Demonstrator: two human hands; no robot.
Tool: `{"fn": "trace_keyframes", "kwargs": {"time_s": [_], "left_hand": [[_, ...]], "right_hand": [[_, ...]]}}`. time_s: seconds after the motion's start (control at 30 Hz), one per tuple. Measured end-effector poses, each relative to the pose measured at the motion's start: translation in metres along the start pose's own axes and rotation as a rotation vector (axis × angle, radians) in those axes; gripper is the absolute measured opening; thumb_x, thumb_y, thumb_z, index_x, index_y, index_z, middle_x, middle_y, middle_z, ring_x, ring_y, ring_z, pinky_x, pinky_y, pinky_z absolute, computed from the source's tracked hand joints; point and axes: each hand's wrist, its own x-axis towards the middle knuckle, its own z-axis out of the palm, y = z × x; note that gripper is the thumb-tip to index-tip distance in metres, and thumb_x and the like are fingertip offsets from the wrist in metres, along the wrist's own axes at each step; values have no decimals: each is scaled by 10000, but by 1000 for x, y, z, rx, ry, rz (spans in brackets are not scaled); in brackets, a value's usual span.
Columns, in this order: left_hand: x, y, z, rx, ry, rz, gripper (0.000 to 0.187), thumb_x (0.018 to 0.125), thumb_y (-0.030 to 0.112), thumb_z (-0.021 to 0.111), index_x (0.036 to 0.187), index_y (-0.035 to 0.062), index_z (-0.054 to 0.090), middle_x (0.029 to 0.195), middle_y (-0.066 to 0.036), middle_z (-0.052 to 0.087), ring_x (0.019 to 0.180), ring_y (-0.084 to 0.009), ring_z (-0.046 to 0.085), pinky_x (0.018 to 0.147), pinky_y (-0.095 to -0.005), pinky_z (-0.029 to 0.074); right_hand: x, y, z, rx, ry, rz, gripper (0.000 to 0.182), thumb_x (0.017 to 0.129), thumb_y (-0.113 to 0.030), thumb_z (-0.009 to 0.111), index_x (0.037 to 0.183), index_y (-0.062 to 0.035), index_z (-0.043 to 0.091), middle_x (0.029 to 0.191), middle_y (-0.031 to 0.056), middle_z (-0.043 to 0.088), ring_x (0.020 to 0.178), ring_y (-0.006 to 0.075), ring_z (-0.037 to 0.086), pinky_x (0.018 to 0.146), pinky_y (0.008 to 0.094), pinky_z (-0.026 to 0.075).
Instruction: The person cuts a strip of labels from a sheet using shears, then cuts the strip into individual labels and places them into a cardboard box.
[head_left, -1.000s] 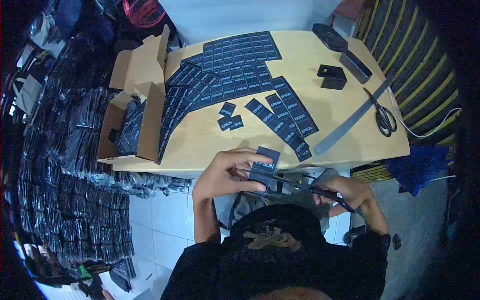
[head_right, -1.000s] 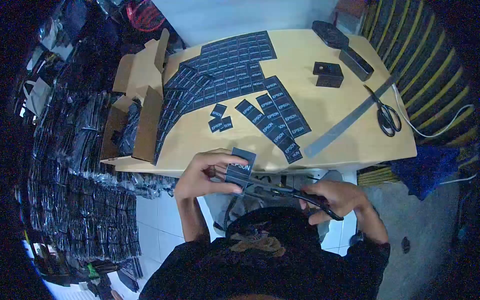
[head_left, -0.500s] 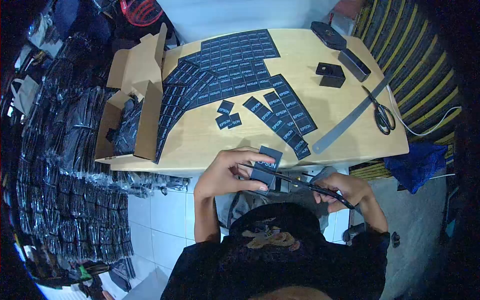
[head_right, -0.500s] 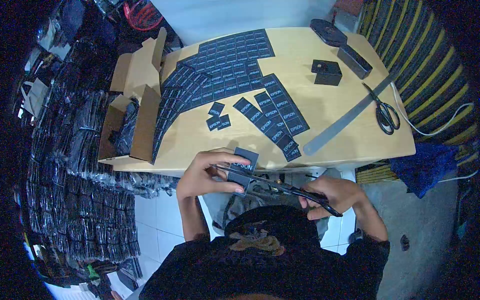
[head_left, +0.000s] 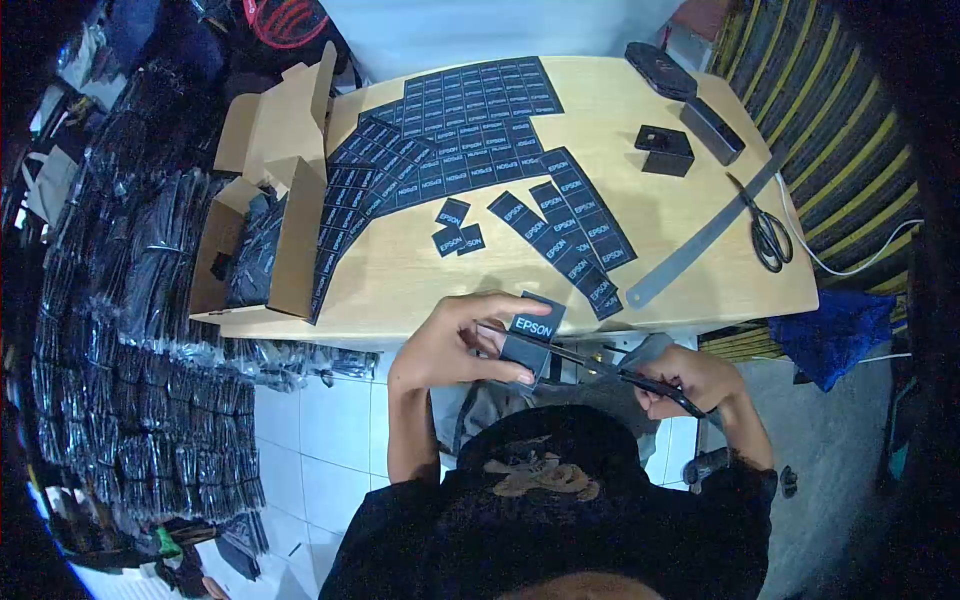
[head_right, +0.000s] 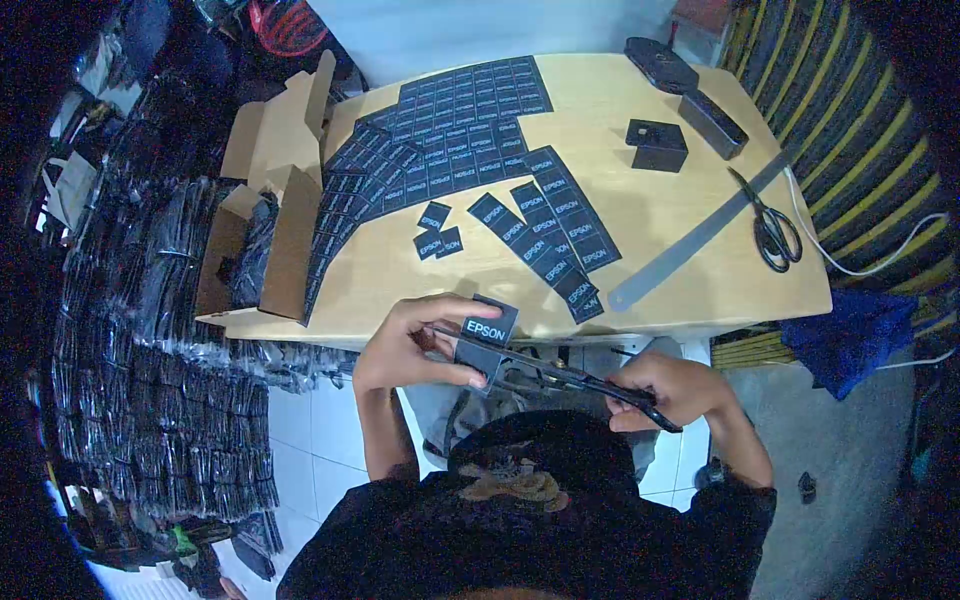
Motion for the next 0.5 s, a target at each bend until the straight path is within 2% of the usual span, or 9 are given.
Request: {"fn": "trace_keyframes", "kwargs": {"time_s": [0.13,0.17,0.2,0.27,0.33,0.4,0.47,0.5], "left_hand": [[1,0,0,-17,12,6,623,605,21,808,1181,57,572,928,-43,631,733,-78,616,572,-178,477],[1,4,1,-46,41,-33,642,541,18,842,1133,26,595,922,-43,649,721,-44,584,554,-151,438],[2,2,1,-46,40,-33,642,541,18,842,1133,26,595,922,-43,649,721,-44,584,554,-151,438],[2,-6,-2,-61,51,-24,642,549,4,836,1140,15,584,941,-60,652,728,-55,601,565,-156,456],[2,-10,-4,-144,73,-19,605,579,-28,809,1137,28,583,972,-77,649,823,-85,617,629,-185,496],[4,-20,-15,38,166,-28,539,611,-22,794,1108,33,595,957,-57,641,821,-67,597,638,-180,479],[14,-39,-30,230,280,27,496,633,61,799,1095,105,626,716,72,481,544,-23,327,483,-171,287],[20,-35,-37,344,307,-20,455,634,79,797,1059,107,637,742,50,519,584,-27,396,506,-169,332]], "right_hand": [[-1,-1,1,-30,39,26,270,788,-231,699,732,-5,562,591,89,538,514,175,509,486,314,378],[-2,0,1,-63,49,59,271,791,-229,697,723,-5,561,590,91,537,511,177,503,486,314,377],[-3,3,2,-62,50,58,271,791,-229,697,723,-5,561,590,91,537,511,177,503,486,314,377],[-5,10,3,-46,73,51,273,786,-226,702,714,-6,558,581,87,529,503,171,489,481,315,374],[-9,9,3,-52,99,41,272,784,-226,705,712,-9,557,575,83,524,499,169,483,477,314,371],[-15,11,3,-60,125,27,270,782,-225,707,711,-12,556,569,78,519,494,167,477,474,312,368],[-26,17,3,-79,205,105,236,744,-204,715,710,-11,585,583,50,549,501,106,485,469,278,372],[-30,16,5,-46,237,189,222,750,-200,703,695,-23,580,555,17,516,505,78,456,464,265,357]]}}
